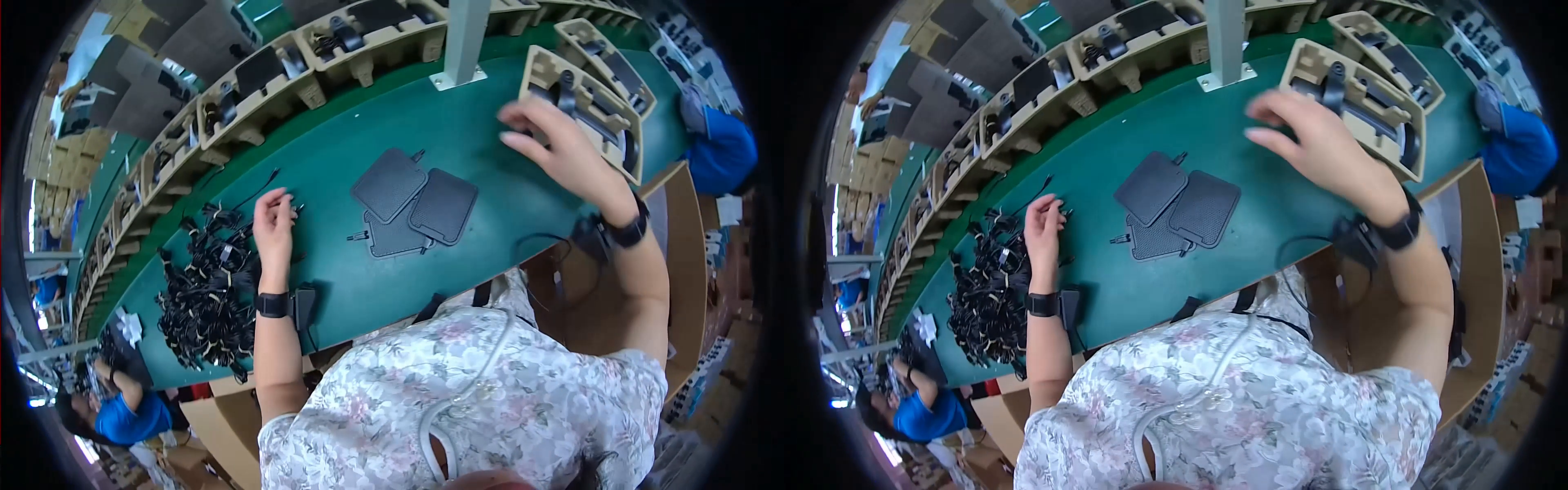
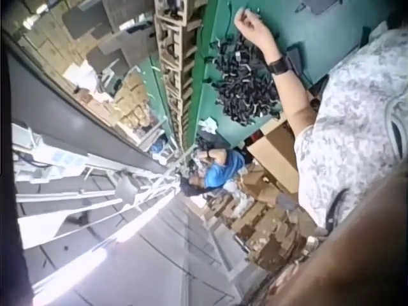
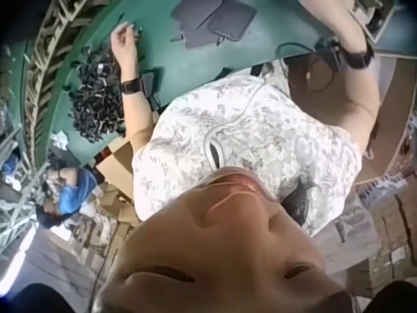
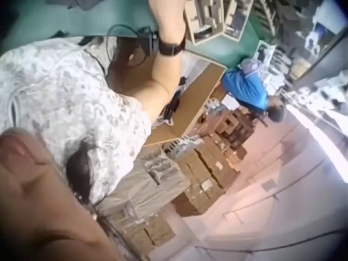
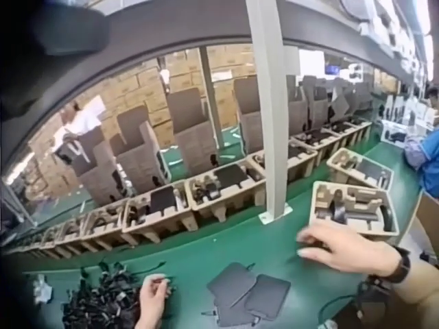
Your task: Untangling, sorting, and organizing black electronic cables and plastic components on an assembly workbench.
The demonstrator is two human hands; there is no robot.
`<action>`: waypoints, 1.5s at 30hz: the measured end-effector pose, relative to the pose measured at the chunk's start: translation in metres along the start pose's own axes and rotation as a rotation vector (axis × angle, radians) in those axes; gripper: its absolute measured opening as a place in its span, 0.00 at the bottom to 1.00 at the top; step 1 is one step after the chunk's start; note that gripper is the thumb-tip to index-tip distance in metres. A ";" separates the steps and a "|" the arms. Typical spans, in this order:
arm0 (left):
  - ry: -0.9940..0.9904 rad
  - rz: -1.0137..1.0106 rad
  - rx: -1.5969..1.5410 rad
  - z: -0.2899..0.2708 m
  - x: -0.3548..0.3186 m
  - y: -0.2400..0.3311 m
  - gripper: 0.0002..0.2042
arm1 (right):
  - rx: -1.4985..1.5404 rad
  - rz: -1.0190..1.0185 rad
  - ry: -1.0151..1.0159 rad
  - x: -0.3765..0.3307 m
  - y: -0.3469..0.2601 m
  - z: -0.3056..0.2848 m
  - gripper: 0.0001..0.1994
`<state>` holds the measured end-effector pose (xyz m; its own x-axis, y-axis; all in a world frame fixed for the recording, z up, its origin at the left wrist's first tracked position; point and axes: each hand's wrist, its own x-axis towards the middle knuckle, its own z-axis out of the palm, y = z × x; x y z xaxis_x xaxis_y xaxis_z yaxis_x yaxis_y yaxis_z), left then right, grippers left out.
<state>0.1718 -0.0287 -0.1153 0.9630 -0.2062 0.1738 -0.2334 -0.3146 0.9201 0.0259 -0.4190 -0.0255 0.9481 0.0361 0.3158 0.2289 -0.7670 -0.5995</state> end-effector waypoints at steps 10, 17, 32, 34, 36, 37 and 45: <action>-0.326 0.610 0.727 0.106 -0.031 0.067 0.31 | -0.188 -0.105 -0.004 -0.047 -0.004 0.116 0.35; -0.420 0.576 0.738 0.105 -0.023 0.063 0.27 | -0.224 -0.072 -0.077 -0.024 0.003 0.111 0.27; -0.638 -0.495 -0.706 0.158 -0.041 0.122 0.23 | 0.075 -0.164 0.325 -0.044 -0.009 0.072 0.27; -0.638 -0.388 -0.620 0.166 -0.039 0.128 0.23 | 0.659 -0.006 0.301 -0.049 -0.012 0.062 0.28; -0.644 -0.336 -0.577 0.172 -0.040 0.135 0.24 | 0.950 0.081 0.287 -0.055 -0.016 0.049 0.30; -0.645 -0.242 -0.534 0.174 -0.041 0.141 0.24 | 1.089 0.084 0.299 -0.059 -0.020 0.040 0.30; -0.610 0.220 -0.256 0.191 -0.044 0.151 0.23 | 1.250 0.295 0.453 -0.071 -0.016 0.022 0.23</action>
<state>0.0680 -0.2440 -0.0517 0.6317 -0.7472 0.2062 -0.3031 0.0067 0.9529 -0.0400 -0.3950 -0.0545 0.8965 -0.4241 0.1279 0.3068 0.3863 -0.8699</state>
